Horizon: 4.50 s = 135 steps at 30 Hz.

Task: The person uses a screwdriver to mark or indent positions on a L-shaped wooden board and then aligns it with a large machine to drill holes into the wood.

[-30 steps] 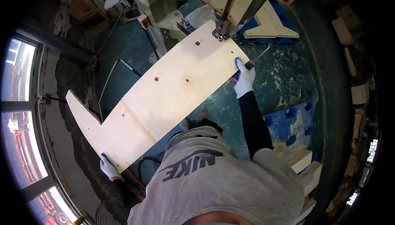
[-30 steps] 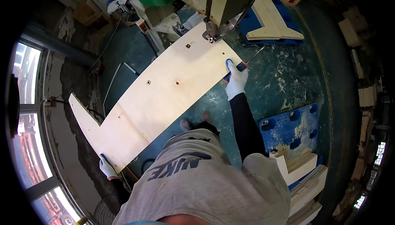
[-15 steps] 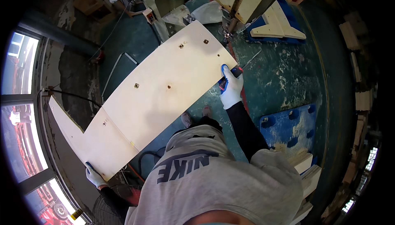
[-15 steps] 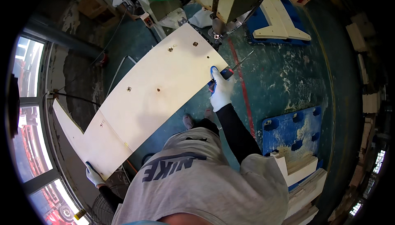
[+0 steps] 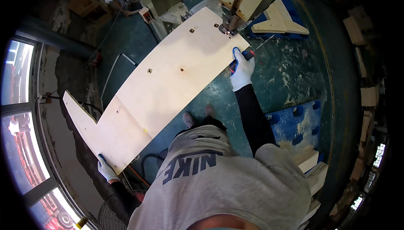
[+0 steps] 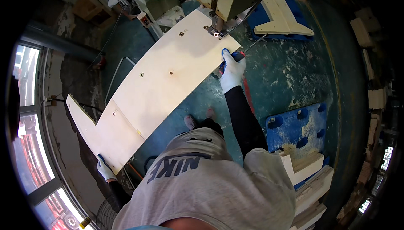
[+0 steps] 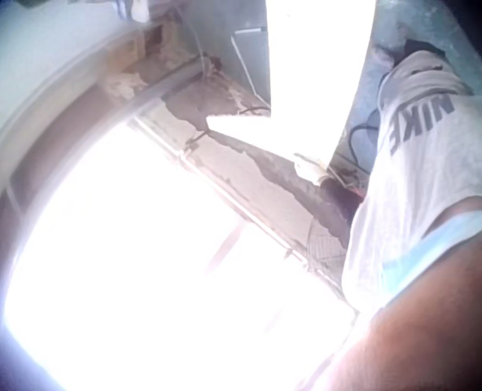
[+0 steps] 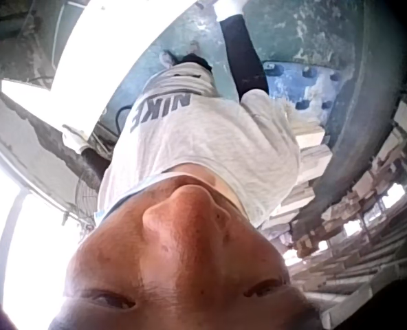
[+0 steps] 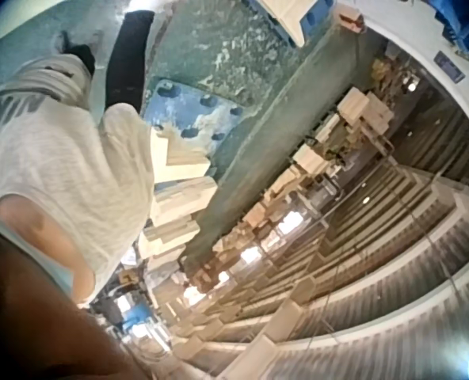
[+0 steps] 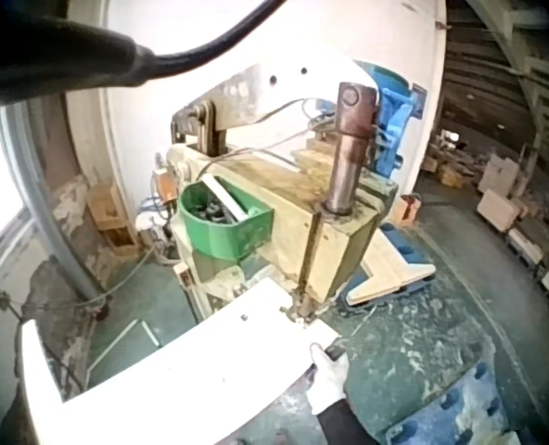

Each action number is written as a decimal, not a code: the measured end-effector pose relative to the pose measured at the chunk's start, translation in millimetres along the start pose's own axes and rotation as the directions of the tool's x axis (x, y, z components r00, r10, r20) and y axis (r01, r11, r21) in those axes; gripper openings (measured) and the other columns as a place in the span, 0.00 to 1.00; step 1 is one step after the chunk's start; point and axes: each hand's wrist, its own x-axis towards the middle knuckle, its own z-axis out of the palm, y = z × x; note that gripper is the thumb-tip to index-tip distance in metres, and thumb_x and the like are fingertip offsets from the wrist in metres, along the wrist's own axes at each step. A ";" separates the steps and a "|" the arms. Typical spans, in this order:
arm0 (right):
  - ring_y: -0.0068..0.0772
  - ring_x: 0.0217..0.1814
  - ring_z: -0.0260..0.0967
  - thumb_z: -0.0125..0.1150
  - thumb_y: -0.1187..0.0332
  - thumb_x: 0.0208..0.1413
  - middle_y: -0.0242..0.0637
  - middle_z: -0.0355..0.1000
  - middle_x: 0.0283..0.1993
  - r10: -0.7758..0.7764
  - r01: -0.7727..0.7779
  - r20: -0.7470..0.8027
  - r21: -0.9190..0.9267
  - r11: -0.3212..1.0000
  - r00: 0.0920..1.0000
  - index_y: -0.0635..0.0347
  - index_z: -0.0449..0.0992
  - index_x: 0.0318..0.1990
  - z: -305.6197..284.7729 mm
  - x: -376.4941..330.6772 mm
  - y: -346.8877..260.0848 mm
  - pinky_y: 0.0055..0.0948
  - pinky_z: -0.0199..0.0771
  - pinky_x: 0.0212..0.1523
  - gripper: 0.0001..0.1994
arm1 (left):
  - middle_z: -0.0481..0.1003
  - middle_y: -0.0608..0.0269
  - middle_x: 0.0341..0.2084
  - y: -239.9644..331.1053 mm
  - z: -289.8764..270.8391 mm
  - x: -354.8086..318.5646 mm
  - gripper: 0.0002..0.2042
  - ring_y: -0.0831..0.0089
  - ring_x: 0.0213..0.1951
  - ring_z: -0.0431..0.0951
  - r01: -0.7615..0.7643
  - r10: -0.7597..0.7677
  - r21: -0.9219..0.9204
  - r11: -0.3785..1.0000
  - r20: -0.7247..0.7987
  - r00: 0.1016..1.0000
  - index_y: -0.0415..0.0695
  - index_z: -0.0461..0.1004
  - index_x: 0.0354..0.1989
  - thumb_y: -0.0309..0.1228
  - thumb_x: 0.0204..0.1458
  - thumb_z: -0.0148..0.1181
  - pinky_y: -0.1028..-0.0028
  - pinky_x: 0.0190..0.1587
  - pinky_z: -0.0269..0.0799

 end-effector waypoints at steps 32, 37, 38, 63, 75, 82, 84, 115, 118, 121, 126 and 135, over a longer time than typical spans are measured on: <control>0.23 0.16 0.65 0.55 0.58 0.67 0.30 0.69 0.22 0.421 -0.326 0.265 -0.337 0.884 0.868 0.56 0.72 0.39 -10.3 -88.1 -30.5 0.27 0.65 0.17 0.11 | 0.58 0.78 0.16 -6.8 8.1 -6.8 0.25 0.83 0.22 0.55 -0.014 0.014 -0.004 1.000 0.002 1.000 0.45 0.64 0.18 0.48 0.65 0.58 0.74 0.25 0.50; 0.24 0.16 0.64 0.57 0.60 0.67 0.30 0.69 0.22 0.304 -0.155 0.299 -0.435 0.887 0.905 0.57 0.72 0.39 -4.4 -81.2 -25.3 0.28 0.64 0.17 0.10 | 0.57 0.78 0.16 -9.5 10.8 -7.0 0.25 0.83 0.21 0.53 -0.009 0.009 -0.013 1.000 -0.018 1.000 0.46 0.64 0.18 0.48 0.65 0.58 0.73 0.24 0.47; 0.25 0.16 0.65 0.57 0.61 0.66 0.31 0.69 0.22 0.255 -0.084 0.311 -0.472 0.877 0.916 0.58 0.72 0.39 -11.4 -82.3 -17.8 0.29 0.65 0.18 0.10 | 0.57 0.77 0.16 -9.2 10.3 -4.5 0.25 0.83 0.21 0.53 -0.014 0.014 0.000 1.000 -0.025 1.000 0.45 0.64 0.18 0.48 0.65 0.57 0.73 0.24 0.48; 0.28 0.21 0.69 0.49 0.55 0.69 0.34 0.71 0.25 0.450 -0.412 0.371 -0.181 0.893 0.812 0.60 0.72 0.44 -6.3 -90.2 -16.9 0.30 0.69 0.21 0.16 | 0.56 0.78 0.16 -17.6 9.2 -8.0 0.26 0.83 0.21 0.53 0.006 -0.006 0.015 1.000 -0.013 1.000 0.46 0.63 0.18 0.48 0.65 0.57 0.74 0.24 0.47; 0.20 0.45 0.70 0.57 0.80 0.58 0.37 0.67 0.53 0.121 0.115 0.430 -0.482 0.869 0.895 0.54 0.53 0.72 -18.2 -96.5 -75.3 0.23 0.77 0.40 0.35 | 0.56 0.78 0.15 -8.2 10.5 -17.5 0.25 0.84 0.20 0.53 0.031 -0.032 -0.018 0.999 -0.044 0.999 0.46 0.63 0.17 0.47 0.64 0.58 0.75 0.23 0.46; 0.33 0.59 0.73 0.57 0.83 0.55 0.42 0.69 0.64 -0.019 0.251 0.665 -0.254 0.934 0.747 0.66 0.69 0.63 -17.9 -67.1 -143.9 0.30 0.74 0.59 0.26 | 0.56 0.79 0.16 -13.3 10.5 -12.8 0.25 0.85 0.20 0.53 0.021 -0.022 -0.016 1.000 -0.037 0.999 0.44 0.66 0.19 0.47 0.64 0.58 0.75 0.24 0.47; 0.31 0.52 0.77 0.58 0.82 0.56 0.43 0.72 0.62 -0.093 0.285 0.694 -0.167 0.944 0.714 0.66 0.70 0.61 -11.9 -62.8 -147.5 0.27 0.78 0.50 0.23 | 0.56 0.79 0.16 -12.9 10.6 -14.0 0.25 0.85 0.21 0.53 0.027 -0.027 -0.018 0.999 -0.039 0.999 0.44 0.66 0.19 0.47 0.64 0.58 0.75 0.24 0.46; 0.45 0.29 0.76 0.72 0.65 0.43 0.38 0.75 0.31 -0.475 0.945 0.821 -0.318 0.078 0.315 0.54 0.73 0.37 61.9 -42.1 -51.0 0.37 0.76 0.31 0.15 | 0.54 0.78 0.15 -2.6 14.7 -25.5 0.27 0.83 0.21 0.52 0.040 -0.043 -0.047 0.998 -0.049 0.998 0.46 0.61 0.16 0.49 0.64 0.59 0.73 0.24 0.47; 0.44 0.30 0.76 0.71 0.66 0.42 0.37 0.75 0.32 -0.465 0.956 0.840 -0.290 0.047 0.278 0.54 0.73 0.37 48.8 -49.2 -51.3 0.37 0.76 0.31 0.15 | 0.55 0.78 0.15 -14.2 7.6 -21.3 0.28 0.83 0.21 0.52 0.026 -0.026 -0.016 1.000 -0.028 0.999 0.46 0.61 0.15 0.49 0.64 0.59 0.73 0.24 0.47; 0.44 0.31 0.76 0.71 0.65 0.42 0.36 0.75 0.33 -0.449 0.964 0.860 -0.265 0.015 0.243 0.53 0.73 0.38 44.2 -49.0 -44.7 0.38 0.77 0.32 0.15 | 0.55 0.77 0.15 -6.6 14.5 -20.0 0.28 0.83 0.21 0.52 0.030 -0.031 -0.021 0.999 -0.064 0.997 0.45 0.61 0.15 0.49 0.64 0.59 0.73 0.24 0.47; 0.43 0.34 0.76 0.71 0.64 0.42 0.35 0.75 0.35 -0.382 0.953 0.888 -0.299 -0.056 0.256 0.52 0.73 0.38 28.0 -39.9 -30.9 0.40 0.77 0.34 0.15 | 0.55 0.78 0.15 -10.1 12.8 -13.4 0.26 0.83 0.21 0.53 0.019 -0.020 -0.036 0.999 -0.043 0.999 0.45 0.63 0.17 0.48 0.64 0.59 0.74 0.24 0.47; 0.43 0.39 0.75 0.75 0.59 0.43 0.35 0.75 0.39 -0.268 0.978 0.947 -0.198 -0.061 0.175 0.51 0.74 0.36 12.9 -31.9 -37.1 0.41 0.75 0.39 0.17 | 0.56 0.76 0.15 -12.6 13.0 -14.9 0.26 0.82 0.21 0.53 0.007 -0.010 -0.060 0.998 -0.044 0.999 0.42 0.64 0.18 0.47 0.64 0.59 0.73 0.24 0.48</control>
